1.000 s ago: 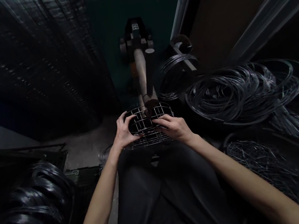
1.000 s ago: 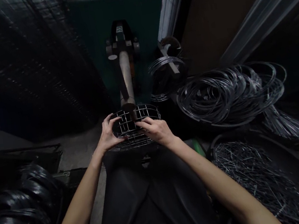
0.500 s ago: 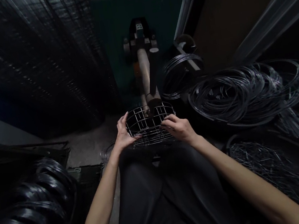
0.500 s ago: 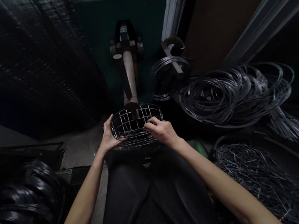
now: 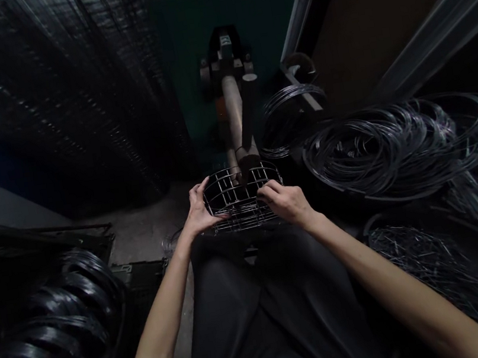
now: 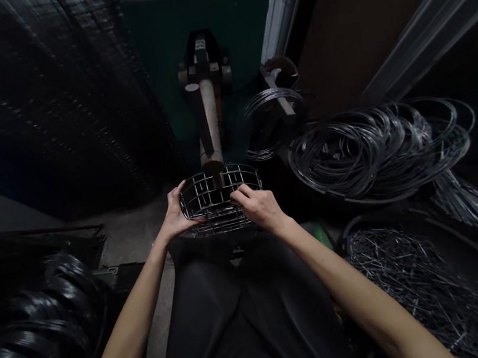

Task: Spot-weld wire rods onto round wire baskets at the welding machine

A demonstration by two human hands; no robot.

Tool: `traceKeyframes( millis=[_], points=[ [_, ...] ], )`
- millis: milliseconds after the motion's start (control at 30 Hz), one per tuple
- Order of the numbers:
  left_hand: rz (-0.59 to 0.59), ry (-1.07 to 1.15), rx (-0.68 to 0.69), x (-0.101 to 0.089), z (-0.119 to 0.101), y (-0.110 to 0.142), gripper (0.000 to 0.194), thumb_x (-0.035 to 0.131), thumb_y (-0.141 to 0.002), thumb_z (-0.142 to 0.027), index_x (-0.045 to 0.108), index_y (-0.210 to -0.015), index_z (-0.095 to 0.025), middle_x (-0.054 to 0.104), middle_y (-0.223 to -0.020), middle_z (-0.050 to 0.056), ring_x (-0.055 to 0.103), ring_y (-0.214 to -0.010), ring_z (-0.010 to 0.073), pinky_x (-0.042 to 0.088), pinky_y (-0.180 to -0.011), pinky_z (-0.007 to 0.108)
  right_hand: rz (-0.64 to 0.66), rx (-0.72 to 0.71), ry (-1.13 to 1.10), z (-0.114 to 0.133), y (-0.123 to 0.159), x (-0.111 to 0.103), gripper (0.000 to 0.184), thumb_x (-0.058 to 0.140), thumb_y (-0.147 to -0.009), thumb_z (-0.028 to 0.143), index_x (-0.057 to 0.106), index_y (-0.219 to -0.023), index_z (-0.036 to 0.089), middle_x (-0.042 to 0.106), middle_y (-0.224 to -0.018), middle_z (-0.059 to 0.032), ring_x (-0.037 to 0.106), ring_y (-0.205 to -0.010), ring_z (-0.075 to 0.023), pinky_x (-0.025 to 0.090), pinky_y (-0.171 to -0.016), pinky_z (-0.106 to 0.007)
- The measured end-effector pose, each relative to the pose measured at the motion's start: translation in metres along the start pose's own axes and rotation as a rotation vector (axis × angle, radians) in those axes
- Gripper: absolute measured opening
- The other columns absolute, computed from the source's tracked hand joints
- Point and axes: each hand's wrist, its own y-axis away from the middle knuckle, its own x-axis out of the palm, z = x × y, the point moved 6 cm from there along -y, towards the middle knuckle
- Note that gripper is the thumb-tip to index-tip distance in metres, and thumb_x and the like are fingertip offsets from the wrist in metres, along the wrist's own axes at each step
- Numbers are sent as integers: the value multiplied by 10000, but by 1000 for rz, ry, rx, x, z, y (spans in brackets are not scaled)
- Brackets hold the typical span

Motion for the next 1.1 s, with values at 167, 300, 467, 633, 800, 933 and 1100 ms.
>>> traceKeyframes(
  millis=[167,300,467,633,800,933,1100],
  points=[
    [-20,-3,-6,0,0,-1,1201,877,-439,-472,245,-1438,-258,297,-1355,119,337,-1287,346,355,-1079,526,-96,75,-171,-5,2,-4,201,480,-960,349,619,-959,203,620,-883,-36,576,-659,-120,380,-516,-215],
    [-35,4,2,-1,0,0,1182,870,-458,-467,254,-1441,-245,310,-1346,127,361,-1276,339,359,-1077,517,-94,118,-333,-8,2,-6,195,508,-940,376,607,-928,208,587,-885,-53,588,-708,-150,446,-576,-239],
    [-66,29,30,-6,0,0,1123,851,-514,-463,255,-1444,-261,348,-1324,116,407,-1258,325,355,-1082,507,-130,120,-388,-7,0,-7,168,513,-937,338,613,-889,211,588,-864,-55,589,-708,-156,474,-623,-257],
    [-73,63,33,-11,4,-9,1125,856,-506,-472,269,-1442,-264,345,-1319,114,411,-1257,321,354,-1086,501,-176,118,-343,-7,-8,-5,202,498,-946,369,600,-875,210,585,-851,-53,582,-702,-151,462,-616,-246],
    [-65,66,15,-10,10,-18,1136,861,-490,-486,283,-1441,-256,344,-1326,121,410,-1255,323,351,-1084,511,-196,98,-336,-12,-14,-1,222,491,-949,383,593,-872,201,578,-845,-55,574,-694,-152,451,-600,-247],
    [-87,60,38,-9,14,-22,1118,862,-485,-490,312,-1429,-255,375,-1304,116,433,-1234,319,370,-1072,507,-180,113,-327,-16,-17,3,212,493,-948,375,599,-880,204,585,-856,-58,571,-694,-157,446,-592,-256],
    [-89,80,36,-7,21,-26,1118,867,-490,-492,310,-1430,-255,381,-1301,117,438,-1236,320,379,-1068,504,-177,109,-329,-18,-23,5,198,511,-939,365,605,-882,200,589,-866,-61,575,-703,-163,447,-593,-261]
  ],
)
